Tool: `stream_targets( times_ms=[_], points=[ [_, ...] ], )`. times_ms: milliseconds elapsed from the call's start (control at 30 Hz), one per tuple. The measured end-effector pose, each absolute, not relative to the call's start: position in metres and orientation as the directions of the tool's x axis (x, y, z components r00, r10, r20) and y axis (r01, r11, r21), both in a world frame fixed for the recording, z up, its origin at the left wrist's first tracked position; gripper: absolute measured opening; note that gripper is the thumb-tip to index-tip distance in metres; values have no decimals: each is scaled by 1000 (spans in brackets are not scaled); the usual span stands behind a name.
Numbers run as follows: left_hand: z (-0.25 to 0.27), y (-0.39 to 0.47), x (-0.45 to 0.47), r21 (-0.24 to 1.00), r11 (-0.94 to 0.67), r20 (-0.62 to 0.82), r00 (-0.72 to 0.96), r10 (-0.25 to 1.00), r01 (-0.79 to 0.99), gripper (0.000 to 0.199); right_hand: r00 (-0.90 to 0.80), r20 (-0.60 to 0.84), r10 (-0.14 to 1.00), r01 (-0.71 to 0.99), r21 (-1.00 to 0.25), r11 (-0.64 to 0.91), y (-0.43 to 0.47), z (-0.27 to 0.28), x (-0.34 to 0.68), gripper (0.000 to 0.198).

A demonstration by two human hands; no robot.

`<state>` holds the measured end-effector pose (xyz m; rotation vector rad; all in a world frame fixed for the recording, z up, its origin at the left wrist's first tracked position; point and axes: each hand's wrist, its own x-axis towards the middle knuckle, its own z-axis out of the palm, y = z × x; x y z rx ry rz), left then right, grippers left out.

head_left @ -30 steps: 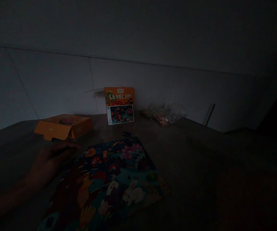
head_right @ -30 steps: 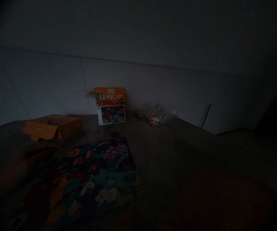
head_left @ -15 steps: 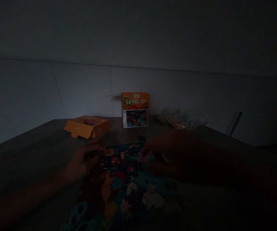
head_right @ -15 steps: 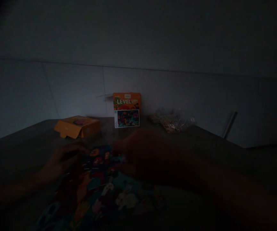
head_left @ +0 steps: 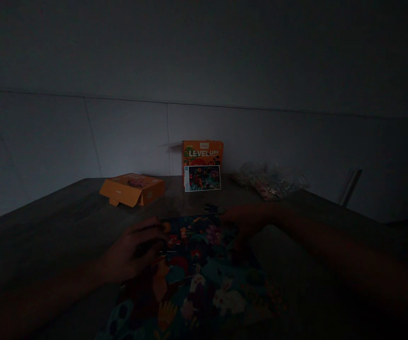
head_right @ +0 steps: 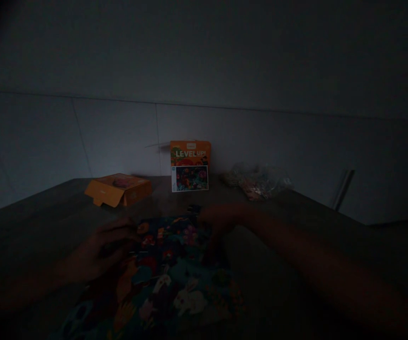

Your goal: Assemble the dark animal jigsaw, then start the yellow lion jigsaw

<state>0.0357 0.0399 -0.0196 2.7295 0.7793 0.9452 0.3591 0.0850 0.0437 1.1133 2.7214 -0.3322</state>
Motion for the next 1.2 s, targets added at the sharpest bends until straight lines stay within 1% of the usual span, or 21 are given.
stream_targets(
  times_ms=[67,133,167,233,267,300,333,400,500,533,600,667,700,800,900,1000,1100,1200],
  points=[
    [-20,39,36,341,-824,534,629,566,452,22,-729,-152,668,683,-226,694,82,43,352,26],
    [-21,35,37,381,-791,534,585,611,478,19,-709,36,705,648,-361,670,75,35,339,28],
    [-21,32,38,398,-778,532,569,628,486,22,-680,133,721,610,-443,657,71,29,332,28],
    [-22,25,40,434,-759,508,564,651,485,36,-594,287,751,507,-591,627,61,13,315,22],
    [-22,21,42,459,-750,488,570,661,476,39,-571,312,759,466,-639,612,56,4,307,17],
    [-21,18,44,486,-740,469,576,669,464,38,-560,316,766,453,-657,603,52,-4,300,11],
    [-21,16,46,514,-729,457,575,679,452,34,-551,309,775,455,-667,590,48,-11,295,7],
    [-20,15,49,576,-691,446,540,714,438,25,-547,311,778,454,-670,587,44,-21,287,11],
    [-20,18,52,664,-617,455,428,781,422,30,-555,362,749,409,-666,625,43,-26,283,18],
    [-20,20,53,684,-607,451,419,788,405,27,-571,370,733,390,-663,639,43,-25,283,20],
    [-22,23,54,723,-591,412,464,784,358,21,-607,369,704,352,-669,654,41,-24,283,24],
    [-25,29,54,773,-544,370,466,804,325,24,-604,353,714,338,-698,631,39,-23,283,32],
    [-26,33,53,799,-506,363,412,836,324,26,-581,345,737,345,-716,607,39,-23,283,37],
    [-30,53,41,853,-398,379,124,917,338,35,-490,321,810,385,-754,532,39,-23,284,45],
    [-30,79,20,848,-380,418,-27,908,369,35,-463,327,824,412,-744,526,43,-25,286,40],
    [-30,97,1,828,-368,433,-64,899,423,33,-475,351,807,404,-728,554,45,-26,287,36],
    [-31,100,-4,783,-366,426,-4,905,503,30,-494,373,786,386,-715,582,43,-25,287,33],
    [-30,92,2,701,-411,429,115,896,583,25,-503,380,776,383,-707,594,42,-24,287,32]
  ],
)
